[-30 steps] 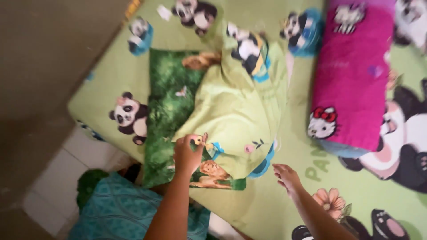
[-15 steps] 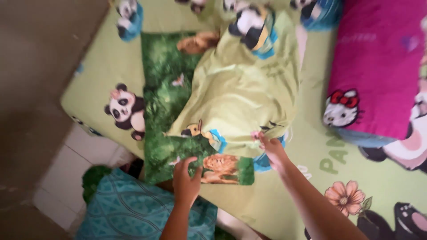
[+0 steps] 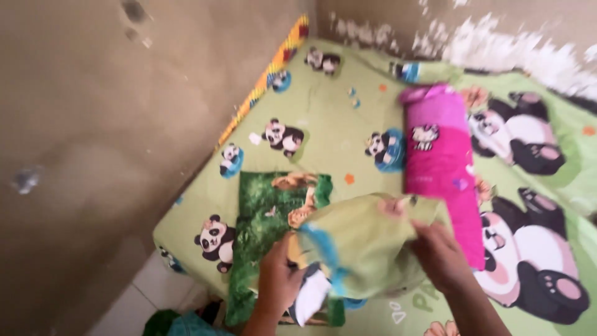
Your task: The person folds several pieces of fabric on a bed and then uses a feather duster to wipe the bedsheet. The person handles a green patterned cloth, a blue patterned cloth, a light green cloth, and a pink pillowcase, folding each one and placing it aside before dusting the bed surface.
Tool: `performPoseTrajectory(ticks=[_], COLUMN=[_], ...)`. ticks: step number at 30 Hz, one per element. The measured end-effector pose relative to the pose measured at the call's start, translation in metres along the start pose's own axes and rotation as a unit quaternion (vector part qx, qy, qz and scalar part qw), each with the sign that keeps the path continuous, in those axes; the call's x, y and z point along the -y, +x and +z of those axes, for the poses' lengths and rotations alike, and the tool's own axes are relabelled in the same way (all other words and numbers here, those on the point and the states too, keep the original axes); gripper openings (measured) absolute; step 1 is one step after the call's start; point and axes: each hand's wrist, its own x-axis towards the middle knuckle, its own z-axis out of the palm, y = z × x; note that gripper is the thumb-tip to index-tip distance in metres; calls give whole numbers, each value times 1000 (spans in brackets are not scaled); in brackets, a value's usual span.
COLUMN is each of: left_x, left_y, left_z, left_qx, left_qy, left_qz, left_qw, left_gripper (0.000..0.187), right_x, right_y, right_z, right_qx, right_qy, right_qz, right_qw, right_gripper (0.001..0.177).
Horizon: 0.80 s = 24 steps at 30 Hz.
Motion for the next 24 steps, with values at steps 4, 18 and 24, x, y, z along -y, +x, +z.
performPoseTrajectory(ticks=[4, 18, 24], left_x=[-118, -160, -186], left_y=[-29, -118, -159], left_z=[-32, -154, -133], left_qx=[-17, -64, 18], left_qy=[-118, -324, -262], left_qz=[92, 21, 162], left_qw=[989, 943, 951], left_gripper=[52, 20, 24], right_x=[24, 153, 174], right_y=[-51, -202, -249], right_z=[21, 82, 132], right_qx=[72, -3, -193], right_qy=[-209, -464, -148], right_qz=[-245, -396, -345], right_qw=[944, 792, 907], right_gripper=[51, 25, 30])
